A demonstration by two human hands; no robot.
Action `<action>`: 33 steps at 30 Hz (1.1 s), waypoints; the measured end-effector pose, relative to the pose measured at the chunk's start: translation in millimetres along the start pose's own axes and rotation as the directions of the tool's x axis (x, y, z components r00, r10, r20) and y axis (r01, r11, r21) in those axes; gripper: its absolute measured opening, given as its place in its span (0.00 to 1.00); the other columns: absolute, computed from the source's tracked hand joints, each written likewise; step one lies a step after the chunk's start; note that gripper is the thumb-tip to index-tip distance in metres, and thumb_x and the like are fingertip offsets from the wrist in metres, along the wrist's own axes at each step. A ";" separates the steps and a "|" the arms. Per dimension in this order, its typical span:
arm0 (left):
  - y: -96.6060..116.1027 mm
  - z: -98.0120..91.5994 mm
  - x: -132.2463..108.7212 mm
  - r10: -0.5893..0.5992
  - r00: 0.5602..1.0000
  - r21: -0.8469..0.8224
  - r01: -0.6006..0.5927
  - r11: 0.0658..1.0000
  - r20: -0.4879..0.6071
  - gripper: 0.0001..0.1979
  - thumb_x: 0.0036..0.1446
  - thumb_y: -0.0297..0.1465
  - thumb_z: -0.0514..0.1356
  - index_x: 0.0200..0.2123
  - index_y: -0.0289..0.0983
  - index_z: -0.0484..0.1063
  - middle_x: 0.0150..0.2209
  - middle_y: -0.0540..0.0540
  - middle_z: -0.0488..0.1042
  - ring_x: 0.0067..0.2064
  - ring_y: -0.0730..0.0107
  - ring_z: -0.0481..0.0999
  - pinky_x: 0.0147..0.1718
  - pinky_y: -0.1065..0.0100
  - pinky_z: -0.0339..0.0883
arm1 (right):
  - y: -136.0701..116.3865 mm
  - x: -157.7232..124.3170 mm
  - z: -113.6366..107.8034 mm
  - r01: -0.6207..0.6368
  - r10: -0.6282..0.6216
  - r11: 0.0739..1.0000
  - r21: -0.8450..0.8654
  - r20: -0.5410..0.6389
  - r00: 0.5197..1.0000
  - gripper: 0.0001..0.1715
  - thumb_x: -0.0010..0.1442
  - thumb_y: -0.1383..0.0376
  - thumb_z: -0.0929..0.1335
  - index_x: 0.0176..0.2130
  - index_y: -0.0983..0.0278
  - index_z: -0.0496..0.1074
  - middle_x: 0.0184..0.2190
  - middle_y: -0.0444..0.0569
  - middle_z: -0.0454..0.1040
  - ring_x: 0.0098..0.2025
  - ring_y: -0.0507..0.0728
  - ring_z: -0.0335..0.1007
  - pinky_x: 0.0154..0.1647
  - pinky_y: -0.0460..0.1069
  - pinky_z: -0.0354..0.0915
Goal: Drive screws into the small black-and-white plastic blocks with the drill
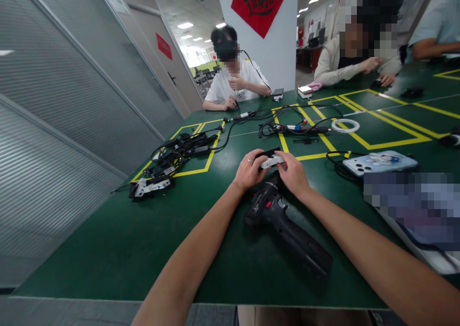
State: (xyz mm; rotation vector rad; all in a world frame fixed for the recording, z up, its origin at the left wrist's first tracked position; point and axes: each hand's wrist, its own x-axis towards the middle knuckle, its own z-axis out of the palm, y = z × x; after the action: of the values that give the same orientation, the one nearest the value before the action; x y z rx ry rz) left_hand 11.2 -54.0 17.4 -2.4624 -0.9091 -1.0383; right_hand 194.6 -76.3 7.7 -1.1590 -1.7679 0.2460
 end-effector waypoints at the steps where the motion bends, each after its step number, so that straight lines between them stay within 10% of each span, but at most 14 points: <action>1: -0.2 -0.9 0.3 0.008 1.000 -0.011 -0.008 1.000 -0.005 0.21 0.55 0.37 0.58 0.50 0.37 0.61 0.52 0.36 0.65 0.54 0.58 0.67 0.50 0.55 0.66 | 0.6 -0.2 0.9 0.008 -0.008 1.000 0.009 0.009 1.000 0.22 0.59 0.70 0.61 0.53 0.62 0.67 0.45 0.53 0.72 0.48 0.60 0.67 0.50 0.55 0.63; 6: -7.5 -9.9 2.7 0.010 0.999 -0.027 -0.009 1.000 0.035 0.26 0.51 0.42 0.61 0.50 0.37 0.62 0.49 0.37 0.68 0.51 0.59 0.69 0.49 0.56 0.67 | -0.4 -0.9 0.3 0.063 -0.065 0.996 0.064 0.021 0.998 0.17 0.61 0.68 0.61 0.49 0.63 0.69 0.44 0.52 0.72 0.47 0.60 0.68 0.50 0.54 0.62; 14: -37.4 -66.0 -17.4 -0.446 0.895 0.078 0.447 0.891 -0.032 0.21 0.47 0.44 0.63 0.42 0.39 0.69 0.43 0.42 0.72 0.47 0.59 0.73 0.47 0.58 0.68 | -6.8 0.4 -7.1 -0.002 0.020 0.990 0.138 -0.127 0.992 0.16 0.63 0.60 0.61 0.46 0.65 0.68 0.41 0.53 0.73 0.41 0.58 0.69 0.42 0.51 0.64; 17: -38.9 -109.5 -53.9 -0.657 0.747 0.070 0.664 0.744 -0.102 0.20 0.51 0.45 0.59 0.43 0.39 0.72 0.43 0.43 0.74 0.46 0.59 0.73 0.47 0.55 0.67 | -7.5 0.0 -4.2 -0.048 0.060 0.993 0.107 -0.116 0.991 0.16 0.63 0.57 0.61 0.45 0.64 0.68 0.37 0.52 0.74 0.37 0.58 0.70 0.38 0.49 0.63; 20: -30.3 -159.1 -109.4 -0.856 0.500 0.139 0.864 0.484 -0.130 0.24 0.50 0.48 0.57 0.44 0.39 0.73 0.43 0.43 0.75 0.46 0.56 0.73 0.50 0.53 0.65 | -10.7 -2.5 0.1 -0.051 0.058 0.996 0.068 -0.106 0.993 0.16 0.63 0.56 0.60 0.43 0.64 0.67 0.34 0.50 0.73 0.34 0.58 0.69 0.35 0.48 0.61; 22: -20.5 -188.3 -149.0 -0.937 0.321 0.238 0.929 0.284 -0.135 0.29 0.48 0.51 0.57 0.48 0.37 0.72 0.45 0.41 0.74 0.46 0.54 0.73 0.49 0.54 0.65 | -14.4 -5.2 2.8 -0.035 0.040 0.998 0.047 -0.098 0.994 0.15 0.63 0.57 0.61 0.42 0.64 0.67 0.33 0.50 0.73 0.33 0.57 0.68 0.34 0.47 0.59; 25: -3.3 -217.6 -194.8 -0.969 0.169 0.363 0.927 0.094 -0.180 0.34 0.48 0.54 0.54 0.51 0.36 0.68 0.47 0.38 0.72 0.48 0.50 0.72 0.47 0.52 0.65 | -20.6 -9.3 4.8 0.010 -0.008 0.999 0.035 -0.064 0.998 0.12 0.63 0.58 0.61 0.41 0.64 0.66 0.32 0.49 0.72 0.33 0.57 0.67 0.34 0.47 0.58; 30: 22.4 -230.0 -205.8 -0.958 0.156 0.422 0.906 0.042 -0.241 0.33 0.53 0.52 0.49 0.52 0.33 0.65 0.48 0.35 0.69 0.51 0.47 0.68 0.48 0.51 0.64 | -30.3 -13.8 0.9 0.080 -0.079 0.996 0.044 -0.006 0.997 0.09 0.63 0.61 0.62 0.39 0.64 0.66 0.32 0.48 0.71 0.33 0.56 0.66 0.34 0.48 0.58; 33: 38.8 -229.9 -180.2 -0.893 0.302 0.460 0.879 0.126 -0.333 0.32 0.56 0.48 0.48 0.57 0.31 0.58 0.55 0.32 0.61 0.58 0.46 0.61 0.52 0.49 0.61 | -40.0 -16.2 -4.4 0.121 -0.122 0.991 0.056 0.019 0.992 0.09 0.63 0.61 0.62 0.40 0.64 0.66 0.33 0.49 0.71 0.35 0.57 0.66 0.36 0.48 0.59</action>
State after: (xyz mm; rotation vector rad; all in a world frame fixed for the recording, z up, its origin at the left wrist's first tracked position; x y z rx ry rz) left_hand -179.9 -276.8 42.5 -1.1890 -2.4533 -0.7483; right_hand 175.7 -111.5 24.4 -1.0091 -1.8334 0.2335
